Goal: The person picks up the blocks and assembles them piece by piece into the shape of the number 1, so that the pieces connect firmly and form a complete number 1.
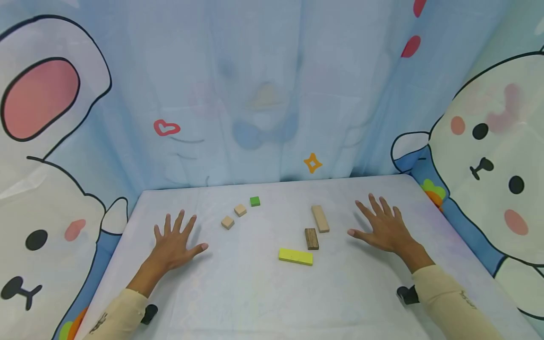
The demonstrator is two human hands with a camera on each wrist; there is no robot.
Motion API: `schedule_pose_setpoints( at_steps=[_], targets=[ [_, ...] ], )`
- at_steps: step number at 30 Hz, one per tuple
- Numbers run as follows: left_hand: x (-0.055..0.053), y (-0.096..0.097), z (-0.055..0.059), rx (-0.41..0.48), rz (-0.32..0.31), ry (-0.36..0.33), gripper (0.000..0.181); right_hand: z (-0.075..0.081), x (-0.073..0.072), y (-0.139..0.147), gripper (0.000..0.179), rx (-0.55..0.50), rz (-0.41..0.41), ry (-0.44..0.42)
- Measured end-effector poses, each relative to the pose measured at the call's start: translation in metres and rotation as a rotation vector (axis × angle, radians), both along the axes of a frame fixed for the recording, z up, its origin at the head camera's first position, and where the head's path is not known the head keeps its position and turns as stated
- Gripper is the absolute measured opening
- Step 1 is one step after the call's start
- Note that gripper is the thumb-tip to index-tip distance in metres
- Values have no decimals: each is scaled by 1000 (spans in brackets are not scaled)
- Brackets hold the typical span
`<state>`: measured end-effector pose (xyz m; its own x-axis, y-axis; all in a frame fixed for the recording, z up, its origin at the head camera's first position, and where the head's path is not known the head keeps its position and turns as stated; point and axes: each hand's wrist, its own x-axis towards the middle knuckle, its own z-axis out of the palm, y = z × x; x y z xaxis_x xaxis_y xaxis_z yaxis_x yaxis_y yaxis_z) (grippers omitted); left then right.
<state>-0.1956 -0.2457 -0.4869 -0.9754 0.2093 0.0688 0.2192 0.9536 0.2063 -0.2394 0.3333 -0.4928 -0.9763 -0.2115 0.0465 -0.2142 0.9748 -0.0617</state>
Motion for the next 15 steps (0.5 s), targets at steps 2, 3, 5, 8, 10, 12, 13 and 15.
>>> schedule_pose_setpoints(
  at_steps=[2, 3, 5, 8, 10, 12, 13, 15],
  targets=[
    [0, 0, 0, -6, 0, 4, 92, 0, 0, 0, 104, -1, 2, -1],
    [0, 0, 0, -8, 0, 6, 92, -1, 0, 0, 104, 0, 2, -2],
    [0, 0, 1, -10, -3, 8, 93, -1, -1, 0, 104, -2, 3, -4],
    [0, 1, 3, -12, -6, 8, 92, 0, -1, -1, 104, -3, 5, -3],
    [0, 2, 4, -15, -7, 14, 92, 0, -2, -1, 104, -5, 7, 4],
    [0, 4, 5, -15, -5, 24, 91, 0, -2, -2, 104, -6, 12, 16],
    [0, 5, 5, -17, -6, 29, 91, -1, -1, -2, 103, -2, 15, 21],
    [1, 8, 4, -29, -11, 35, 90, -2, 0, -1, 103, 2, 22, 32]
  ],
)
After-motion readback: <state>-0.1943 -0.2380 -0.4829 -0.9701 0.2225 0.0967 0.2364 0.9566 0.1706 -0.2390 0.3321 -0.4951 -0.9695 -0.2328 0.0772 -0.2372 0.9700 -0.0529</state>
